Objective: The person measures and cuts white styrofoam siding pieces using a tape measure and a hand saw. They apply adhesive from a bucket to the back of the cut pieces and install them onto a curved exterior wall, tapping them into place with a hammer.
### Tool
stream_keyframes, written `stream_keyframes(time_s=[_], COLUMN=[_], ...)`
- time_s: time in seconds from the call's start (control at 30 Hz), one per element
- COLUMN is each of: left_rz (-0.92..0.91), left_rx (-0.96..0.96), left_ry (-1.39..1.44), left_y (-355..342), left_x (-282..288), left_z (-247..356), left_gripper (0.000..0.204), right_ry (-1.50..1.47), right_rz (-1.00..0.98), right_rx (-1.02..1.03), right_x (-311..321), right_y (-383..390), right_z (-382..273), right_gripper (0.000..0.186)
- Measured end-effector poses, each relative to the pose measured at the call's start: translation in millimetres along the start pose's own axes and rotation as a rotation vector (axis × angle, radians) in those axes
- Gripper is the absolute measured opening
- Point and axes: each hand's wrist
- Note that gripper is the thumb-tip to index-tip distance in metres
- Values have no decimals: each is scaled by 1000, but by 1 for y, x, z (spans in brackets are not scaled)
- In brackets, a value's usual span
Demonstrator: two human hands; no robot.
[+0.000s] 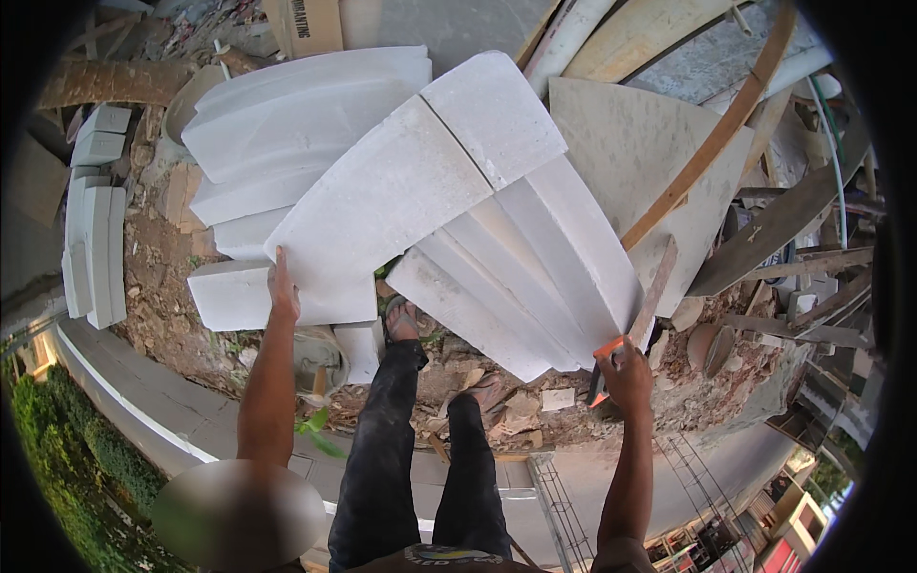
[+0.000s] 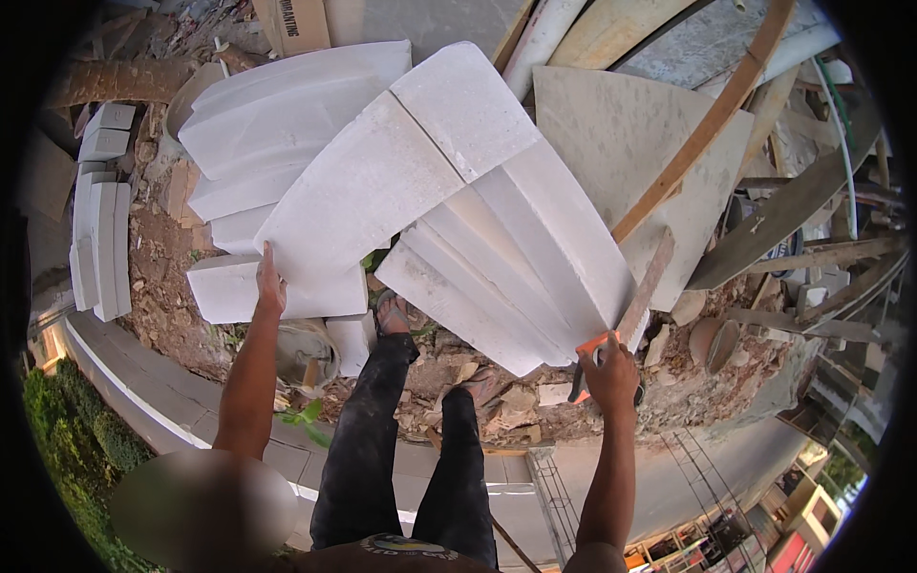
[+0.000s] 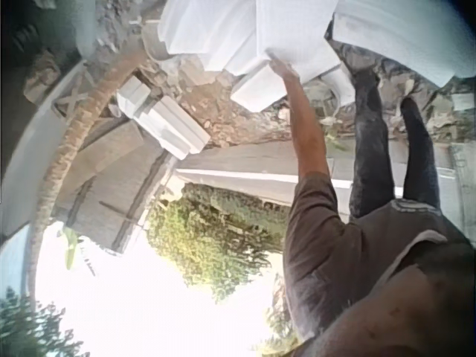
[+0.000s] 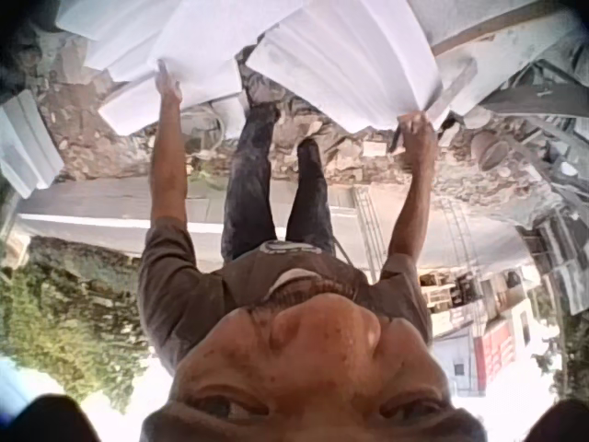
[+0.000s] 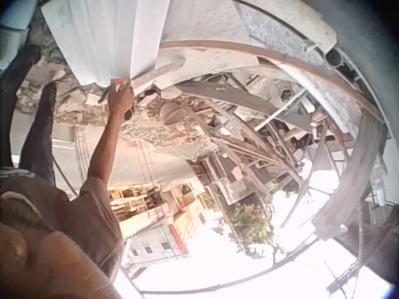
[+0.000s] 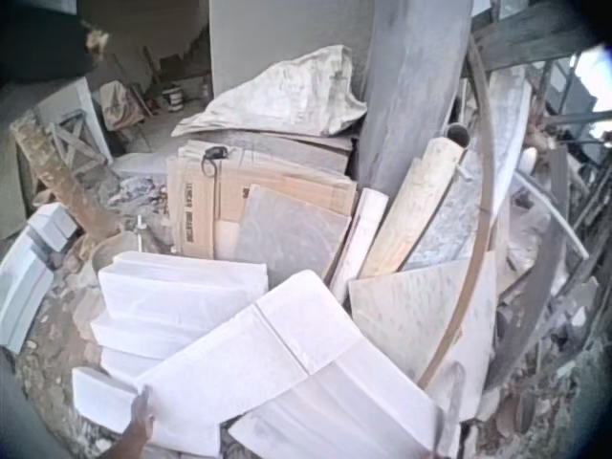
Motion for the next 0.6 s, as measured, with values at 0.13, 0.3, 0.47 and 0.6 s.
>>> stream_keyframes(time_s=[0.13, 0.3, 0.47, 0.6], left_rz=[-114, -194, -158, -190], left_rx=[30, 217, 241, 286], left_ry=[103, 245, 299, 370], left_y=[-7, -4, -4, 4], left_x=[0, -3, -2, 0], left_z=[-16, -17, -22, -22], left_gripper=[88, 91, 94, 91], right_ry=[-312, -378, -548, -649], right_rz=[214, 492, -126, -183], right_rx=[211, 437, 192, 116], right_x=[-2, 30, 31, 19], right_y=[-79, -232, -319, -326], right_z=[-69, -224, -290, -286], right_gripper=[60, 80, 118, 128])
Point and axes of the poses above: each hand's wrist, its own y-axis away from the middle knuckle, its own x-axis out of the back of the hand, z = x × y, and after that the axes turned 14 degrees about z, right-handed
